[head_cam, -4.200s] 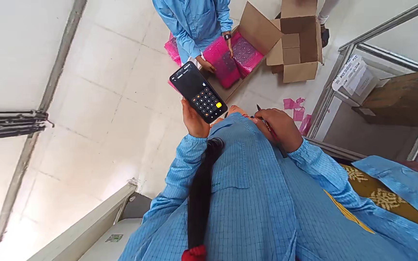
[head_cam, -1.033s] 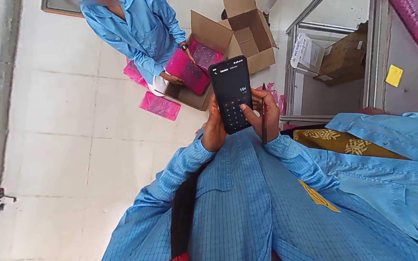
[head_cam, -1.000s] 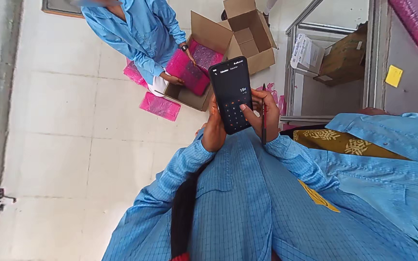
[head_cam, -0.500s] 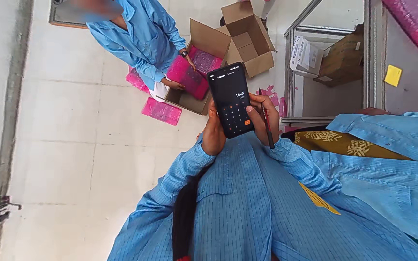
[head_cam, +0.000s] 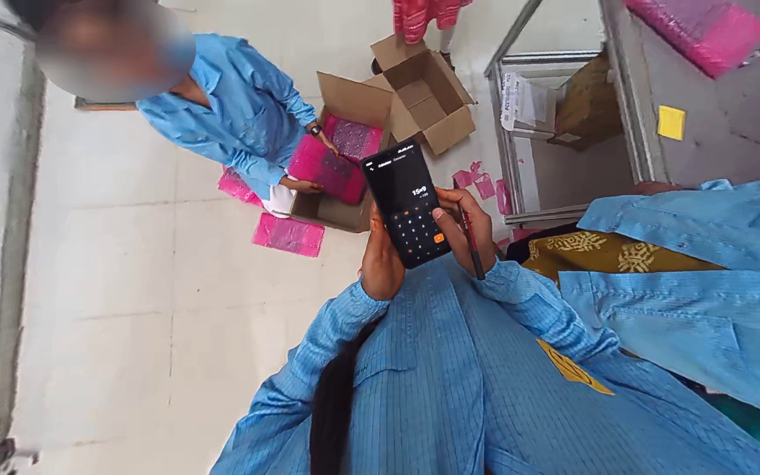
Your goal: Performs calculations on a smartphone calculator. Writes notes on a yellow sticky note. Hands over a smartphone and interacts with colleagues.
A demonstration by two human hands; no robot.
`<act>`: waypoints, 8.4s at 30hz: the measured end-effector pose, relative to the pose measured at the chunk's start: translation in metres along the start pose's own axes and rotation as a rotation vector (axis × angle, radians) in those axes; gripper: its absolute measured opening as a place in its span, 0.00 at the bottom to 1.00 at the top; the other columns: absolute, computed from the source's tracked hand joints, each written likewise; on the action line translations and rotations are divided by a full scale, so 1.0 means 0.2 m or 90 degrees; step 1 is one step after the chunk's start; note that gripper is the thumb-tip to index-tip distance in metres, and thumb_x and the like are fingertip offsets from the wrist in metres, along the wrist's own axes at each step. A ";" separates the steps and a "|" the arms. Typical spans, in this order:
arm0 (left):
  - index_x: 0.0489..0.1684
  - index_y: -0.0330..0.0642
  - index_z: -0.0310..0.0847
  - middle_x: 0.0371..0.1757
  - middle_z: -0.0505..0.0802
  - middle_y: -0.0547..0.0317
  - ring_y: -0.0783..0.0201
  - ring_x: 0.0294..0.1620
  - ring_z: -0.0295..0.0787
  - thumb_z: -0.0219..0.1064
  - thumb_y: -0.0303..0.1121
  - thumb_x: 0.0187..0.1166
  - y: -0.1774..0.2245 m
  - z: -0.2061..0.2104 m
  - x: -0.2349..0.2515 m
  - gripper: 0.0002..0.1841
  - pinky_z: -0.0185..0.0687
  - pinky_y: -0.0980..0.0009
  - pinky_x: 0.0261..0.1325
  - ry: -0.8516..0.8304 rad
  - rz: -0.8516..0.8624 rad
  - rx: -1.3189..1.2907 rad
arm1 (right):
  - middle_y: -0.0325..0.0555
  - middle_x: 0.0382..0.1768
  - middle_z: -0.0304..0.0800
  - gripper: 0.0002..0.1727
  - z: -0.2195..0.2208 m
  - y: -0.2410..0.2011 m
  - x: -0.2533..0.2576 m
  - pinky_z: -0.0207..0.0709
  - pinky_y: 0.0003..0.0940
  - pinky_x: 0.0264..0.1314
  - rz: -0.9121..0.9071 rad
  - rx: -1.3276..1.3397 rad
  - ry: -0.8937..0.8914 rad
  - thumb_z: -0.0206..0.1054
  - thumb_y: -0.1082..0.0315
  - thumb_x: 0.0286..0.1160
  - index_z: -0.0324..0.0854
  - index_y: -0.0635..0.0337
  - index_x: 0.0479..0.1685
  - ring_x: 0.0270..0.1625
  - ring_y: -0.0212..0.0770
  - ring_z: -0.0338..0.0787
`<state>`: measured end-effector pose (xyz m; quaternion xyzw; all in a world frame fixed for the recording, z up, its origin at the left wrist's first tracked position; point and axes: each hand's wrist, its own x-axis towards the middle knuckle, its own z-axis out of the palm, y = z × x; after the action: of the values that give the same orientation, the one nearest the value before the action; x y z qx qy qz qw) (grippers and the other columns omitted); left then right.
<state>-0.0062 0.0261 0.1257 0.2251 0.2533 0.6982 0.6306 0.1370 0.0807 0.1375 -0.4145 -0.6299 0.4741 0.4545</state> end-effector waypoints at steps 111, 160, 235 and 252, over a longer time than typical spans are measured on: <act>0.86 0.60 0.55 0.77 0.83 0.65 0.58 0.79 0.78 0.50 0.66 0.82 -1.09 0.86 1.66 0.36 0.77 0.52 0.78 0.003 -0.262 0.215 | 0.46 0.27 0.91 0.07 -2.89 1.56 0.83 0.78 0.16 0.30 0.124 -0.316 0.554 0.70 0.75 0.61 0.87 0.73 0.33 0.25 0.21 0.84; 0.85 0.57 0.55 0.76 0.83 0.64 0.58 0.79 0.77 0.43 0.65 0.85 -1.10 0.88 1.65 0.34 0.75 0.53 0.80 0.029 -0.232 0.234 | 0.45 0.27 0.91 0.06 -2.84 1.56 0.82 0.78 0.16 0.31 0.109 -0.295 0.509 0.70 0.76 0.61 0.87 0.73 0.32 0.26 0.20 0.84; 0.84 0.57 0.59 0.75 0.84 0.64 0.58 0.78 0.79 0.49 0.66 0.83 -1.10 0.86 1.62 0.35 0.77 0.52 0.78 0.034 -0.232 0.231 | 0.31 0.25 0.90 0.08 -2.89 1.52 0.81 0.81 0.18 0.30 0.120 -0.038 0.681 0.59 0.79 0.72 0.81 0.58 0.32 0.25 0.23 0.86; 0.84 0.60 0.60 0.75 0.84 0.69 0.62 0.79 0.78 0.48 0.65 0.84 -1.05 0.89 1.62 0.32 0.76 0.56 0.79 -0.034 -0.206 0.149 | 0.36 0.29 0.90 0.10 -2.70 1.43 0.74 0.84 0.21 0.35 0.148 -0.136 0.701 0.57 0.73 0.81 0.83 0.70 0.45 0.28 0.24 0.88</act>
<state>0.2347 0.3774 0.1273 0.2713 0.3489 0.5475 0.7106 0.6485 0.3993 -0.0400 -0.7103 -0.2949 0.1690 0.6164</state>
